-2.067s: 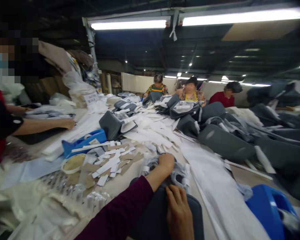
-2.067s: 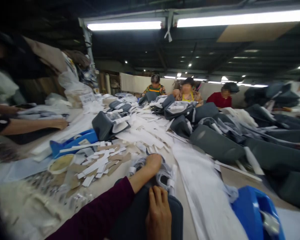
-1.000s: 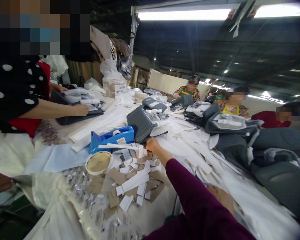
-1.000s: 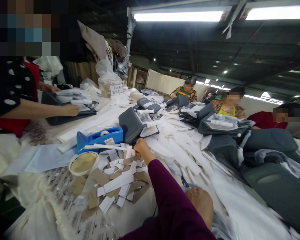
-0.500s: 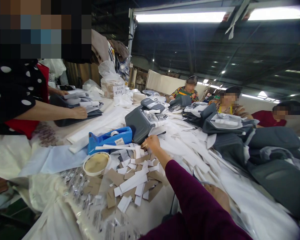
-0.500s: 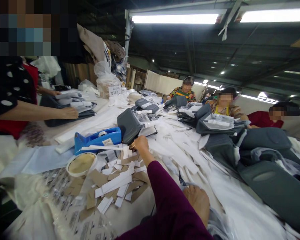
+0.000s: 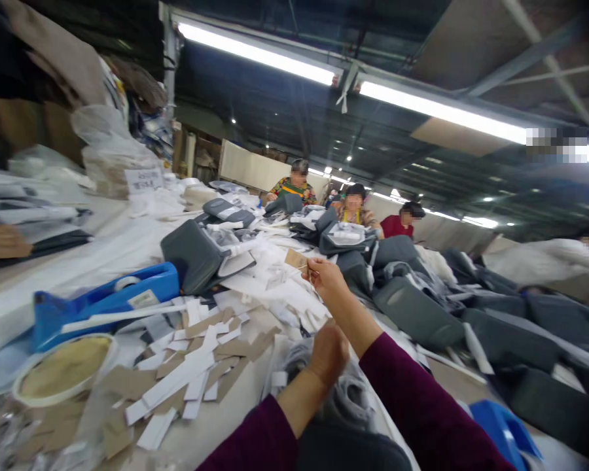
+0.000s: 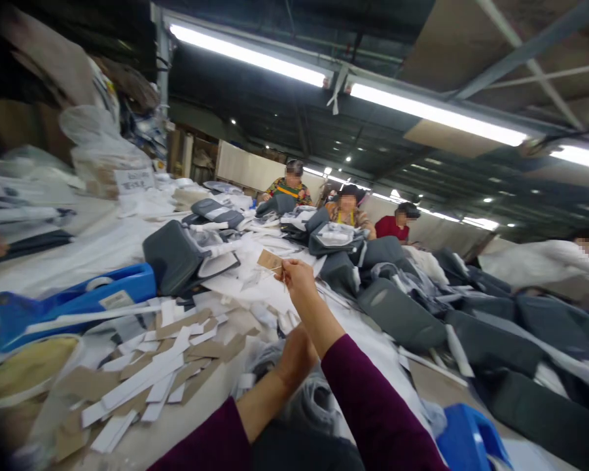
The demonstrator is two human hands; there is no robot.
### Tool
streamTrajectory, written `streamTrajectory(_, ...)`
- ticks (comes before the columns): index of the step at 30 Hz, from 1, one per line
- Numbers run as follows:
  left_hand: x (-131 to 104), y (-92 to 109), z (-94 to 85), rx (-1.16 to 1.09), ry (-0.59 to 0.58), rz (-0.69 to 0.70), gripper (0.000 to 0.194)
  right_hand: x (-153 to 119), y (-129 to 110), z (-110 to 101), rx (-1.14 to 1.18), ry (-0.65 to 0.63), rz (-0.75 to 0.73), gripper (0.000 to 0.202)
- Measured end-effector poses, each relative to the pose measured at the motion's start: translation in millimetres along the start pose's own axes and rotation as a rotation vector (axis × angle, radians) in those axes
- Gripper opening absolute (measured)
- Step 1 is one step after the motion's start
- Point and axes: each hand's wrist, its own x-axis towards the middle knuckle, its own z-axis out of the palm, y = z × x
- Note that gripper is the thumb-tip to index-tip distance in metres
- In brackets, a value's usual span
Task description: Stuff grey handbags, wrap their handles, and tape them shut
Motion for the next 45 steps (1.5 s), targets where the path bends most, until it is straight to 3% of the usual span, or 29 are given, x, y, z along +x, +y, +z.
streamTrajectory(3, 0, 17, 3.2, -0.044, 0.023, 0.037, 0.019, -21, -19, -65, 0.061, 0.097, -0.013, 0.014)
streamTrajectory(6, -2, 26, -3.4, -0.074, 0.118, 0.083, 0.01, -43, -23, -117, 0.096, 0.217, -0.025, 0.018)
streamTrajectory(8, -2, 29, -4.3, -0.061, 0.162, 0.131, 0.008, -57, -18, -141, 0.128, 0.277, -0.016, 0.021)
streamTrajectory(11, -2, 33, 0.6, 0.019, 0.046, 0.263, 0.023, -78, -5, -159, 0.195, 0.298, 0.024, 0.023)
streamTrajectory(15, -3, 38, 6.4, 0.189, -0.118, 0.436, 0.041, -100, 11, -163, 0.293, 0.227, 0.084, 0.014)
streamTrajectory(19, -2, 40, 6.9, 0.33, -0.088, 0.523, 0.026, -111, 15, -163, 0.376, 0.174, 0.124, 0.013)
streamTrajectory(22, 0, 40, 7.5, 0.31, -0.091, 0.553, 0.019, -113, 14, -166, 0.42, 0.178, 0.152, 0.016)
streamTrajectory(28, 2, 40, 9.5, 0.046, -0.166, 0.479, 0.012, -120, 18, -172, 0.492, 0.202, 0.19, 0.015)
streamTrajectory(34, 3, 45, 12.3, -0.132, -0.243, 0.271, 0.013, -131, 26, -175, 0.555, 0.259, 0.133, 0.017)
streamTrajectory(37, 1, 46, 18.0, -0.103, -0.331, 0.342, 0.004, -133, 27, -178, 0.579, 0.279, 0.121, 0.016)
streamTrajectory(40, -2, 45, 23.6, -0.024, -0.38, 0.453, 0.02, -134, 28, -180, 0.598, 0.28, 0.125, 0.016)
streamTrajectory(45, -3, 46, 22.3, -0.008, -0.334, 0.432, 0.013, -140, 28, -180, 0.572, 0.284, 0.138, 0.018)
